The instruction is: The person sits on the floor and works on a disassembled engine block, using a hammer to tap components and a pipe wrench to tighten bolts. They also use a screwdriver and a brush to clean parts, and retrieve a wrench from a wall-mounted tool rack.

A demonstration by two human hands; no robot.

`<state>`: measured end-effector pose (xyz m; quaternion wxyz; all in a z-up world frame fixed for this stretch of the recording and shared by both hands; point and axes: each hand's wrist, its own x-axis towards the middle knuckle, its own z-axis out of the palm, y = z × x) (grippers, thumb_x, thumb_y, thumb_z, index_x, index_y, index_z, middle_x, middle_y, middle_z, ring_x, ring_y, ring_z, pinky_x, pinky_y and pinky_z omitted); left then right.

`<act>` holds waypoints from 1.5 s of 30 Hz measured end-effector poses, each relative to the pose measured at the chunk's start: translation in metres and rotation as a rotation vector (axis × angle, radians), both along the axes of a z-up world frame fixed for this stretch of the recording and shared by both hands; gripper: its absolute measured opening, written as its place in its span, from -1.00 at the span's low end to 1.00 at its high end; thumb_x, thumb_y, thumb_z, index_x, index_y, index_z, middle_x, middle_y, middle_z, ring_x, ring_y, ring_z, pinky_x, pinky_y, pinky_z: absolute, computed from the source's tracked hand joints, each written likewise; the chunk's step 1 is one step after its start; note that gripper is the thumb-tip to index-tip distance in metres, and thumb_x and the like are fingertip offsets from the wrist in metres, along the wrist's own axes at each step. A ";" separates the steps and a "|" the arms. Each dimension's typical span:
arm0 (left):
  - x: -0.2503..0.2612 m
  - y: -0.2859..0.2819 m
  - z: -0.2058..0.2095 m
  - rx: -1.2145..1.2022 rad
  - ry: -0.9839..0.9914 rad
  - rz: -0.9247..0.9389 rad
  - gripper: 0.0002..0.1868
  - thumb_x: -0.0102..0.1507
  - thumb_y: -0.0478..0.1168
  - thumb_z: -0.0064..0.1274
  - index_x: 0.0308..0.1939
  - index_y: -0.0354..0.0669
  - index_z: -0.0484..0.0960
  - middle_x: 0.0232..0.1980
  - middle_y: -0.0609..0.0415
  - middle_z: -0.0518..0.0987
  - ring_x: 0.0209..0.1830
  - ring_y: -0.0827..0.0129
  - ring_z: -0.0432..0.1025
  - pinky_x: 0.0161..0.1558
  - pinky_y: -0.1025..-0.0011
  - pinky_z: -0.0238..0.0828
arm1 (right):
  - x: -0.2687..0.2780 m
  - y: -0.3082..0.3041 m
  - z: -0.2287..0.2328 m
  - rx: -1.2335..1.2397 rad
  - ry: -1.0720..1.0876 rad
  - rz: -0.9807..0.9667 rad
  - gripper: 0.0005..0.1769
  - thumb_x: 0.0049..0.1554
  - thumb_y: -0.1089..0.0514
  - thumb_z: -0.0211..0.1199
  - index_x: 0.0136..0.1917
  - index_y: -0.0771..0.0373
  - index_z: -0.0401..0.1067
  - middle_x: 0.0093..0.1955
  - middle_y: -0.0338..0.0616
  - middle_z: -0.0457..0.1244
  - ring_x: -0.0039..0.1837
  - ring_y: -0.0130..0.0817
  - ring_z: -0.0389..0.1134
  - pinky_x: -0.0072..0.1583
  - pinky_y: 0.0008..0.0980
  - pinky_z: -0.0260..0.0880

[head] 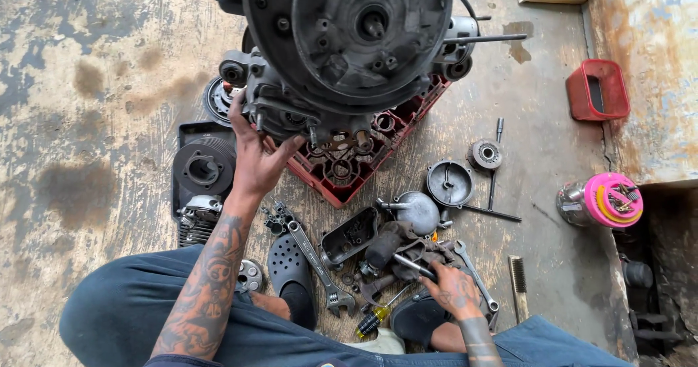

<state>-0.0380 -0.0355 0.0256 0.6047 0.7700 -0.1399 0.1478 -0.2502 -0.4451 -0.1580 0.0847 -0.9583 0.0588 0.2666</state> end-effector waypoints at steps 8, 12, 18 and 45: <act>0.001 -0.005 -0.001 0.033 -0.072 0.051 0.02 0.32 0.08 0.19 0.53 0.05 -0.30 0.41 -0.39 0.37 0.32 -0.15 0.46 0.36 -0.08 0.36 | 0.003 0.002 0.005 0.054 0.062 0.018 -0.50 0.15 -0.35 0.16 0.12 0.02 0.51 -0.17 -0.20 0.44 -0.10 -0.22 0.49 0.04 -0.21 0.49; 0.003 -0.004 -0.001 0.086 -0.095 0.080 0.03 0.29 0.21 0.14 0.50 0.06 -0.29 0.39 -0.40 0.37 0.31 -0.19 0.44 0.36 -0.18 0.35 | 0.004 -0.001 0.001 0.163 0.105 -0.040 -0.57 0.15 -0.32 0.18 -0.06 0.03 0.54 -0.35 -0.27 0.39 -0.27 -0.31 0.42 -0.06 -0.28 0.43; 0.002 -0.006 0.002 0.084 -0.035 0.102 0.03 0.28 0.18 0.13 0.50 0.00 -0.30 0.30 -0.35 0.50 0.17 -0.08 0.55 0.23 -0.02 0.44 | 0.003 -0.008 -0.011 0.170 0.270 -0.131 -0.51 0.15 -0.36 0.16 0.14 -0.05 0.53 -0.27 -0.33 0.44 -0.19 -0.41 0.47 -0.01 -0.38 0.43; 0.027 0.011 -0.089 0.056 -0.202 0.236 0.07 0.12 0.39 0.09 0.46 0.05 -0.12 0.49 -0.22 0.04 0.51 -0.11 0.10 0.53 -0.11 0.14 | -0.023 -0.072 -0.162 0.284 0.618 -0.405 -0.43 0.06 -0.45 0.29 0.11 -0.04 0.53 -0.14 -0.41 0.41 -0.02 -0.61 0.45 0.09 -0.58 0.39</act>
